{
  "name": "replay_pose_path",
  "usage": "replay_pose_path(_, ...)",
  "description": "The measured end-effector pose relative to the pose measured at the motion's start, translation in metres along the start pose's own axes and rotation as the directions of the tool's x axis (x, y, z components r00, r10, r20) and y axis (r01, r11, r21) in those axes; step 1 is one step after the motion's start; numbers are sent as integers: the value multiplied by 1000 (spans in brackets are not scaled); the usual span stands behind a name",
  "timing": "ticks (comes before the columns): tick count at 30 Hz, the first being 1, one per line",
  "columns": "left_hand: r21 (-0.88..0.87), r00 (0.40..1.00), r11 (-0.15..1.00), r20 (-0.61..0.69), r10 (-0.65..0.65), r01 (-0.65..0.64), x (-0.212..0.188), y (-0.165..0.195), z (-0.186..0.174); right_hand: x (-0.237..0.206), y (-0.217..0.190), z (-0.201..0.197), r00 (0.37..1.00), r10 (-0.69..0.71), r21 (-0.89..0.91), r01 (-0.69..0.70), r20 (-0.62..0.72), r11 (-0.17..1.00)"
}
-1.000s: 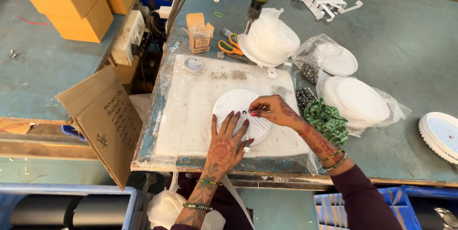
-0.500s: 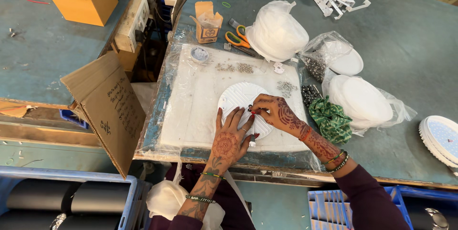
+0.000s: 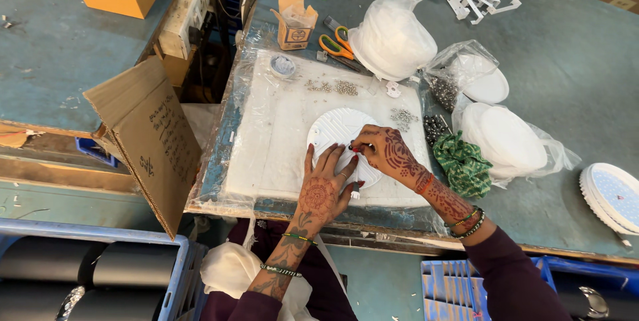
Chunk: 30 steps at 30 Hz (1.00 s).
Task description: The person assembles round LED ceiling light fixtures at a workbench. They place a white diffuser cover onto a light base, pick up small screws, and use a green electric screwdriver to drive screws into the fixture, then stack finished units aside and start the next one.
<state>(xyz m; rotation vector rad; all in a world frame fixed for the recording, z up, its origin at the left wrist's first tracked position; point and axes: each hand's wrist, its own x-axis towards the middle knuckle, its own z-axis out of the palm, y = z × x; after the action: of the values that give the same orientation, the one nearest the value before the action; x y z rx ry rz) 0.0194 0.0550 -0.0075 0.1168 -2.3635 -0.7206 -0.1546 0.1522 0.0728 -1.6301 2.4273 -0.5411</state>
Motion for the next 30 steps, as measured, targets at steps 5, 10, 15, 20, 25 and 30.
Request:
replay_pose_path(5, -75, 999, 997, -19, -30, 29, 2, 0, -5, 1, -1, 3, 959, -255, -94, 245, -124, 965)
replay_pose_path(10, -63, 998, 996, 8, -70, 70, 5, 1, -8, 12, 12, -5, 994, -89, 74, 84, 56, 994)
replay_pose_path(15, -41, 999, 999, -4, -36, 36, 6, 0, -7, 2, 14, 10, 942, -332, -163, 321, -45, 933)
replay_pose_path(20, 0, 998, 999, 28, -47, 47, 9, 1, -8, -8, 13, 14, 955, -251, -61, 244, -158, 968)
replay_pose_path(25, 39, 999, 998, 18, -40, 39, 11, 4, -7, -15, 10, 20, 976, -5, 98, 27, -219, 995)
replay_pose_path(30, 177, 997, 984, 69, -17, 5, 14, 4, -8, -12, 11, 22, 965, 137, 298, -66, -223, 952)
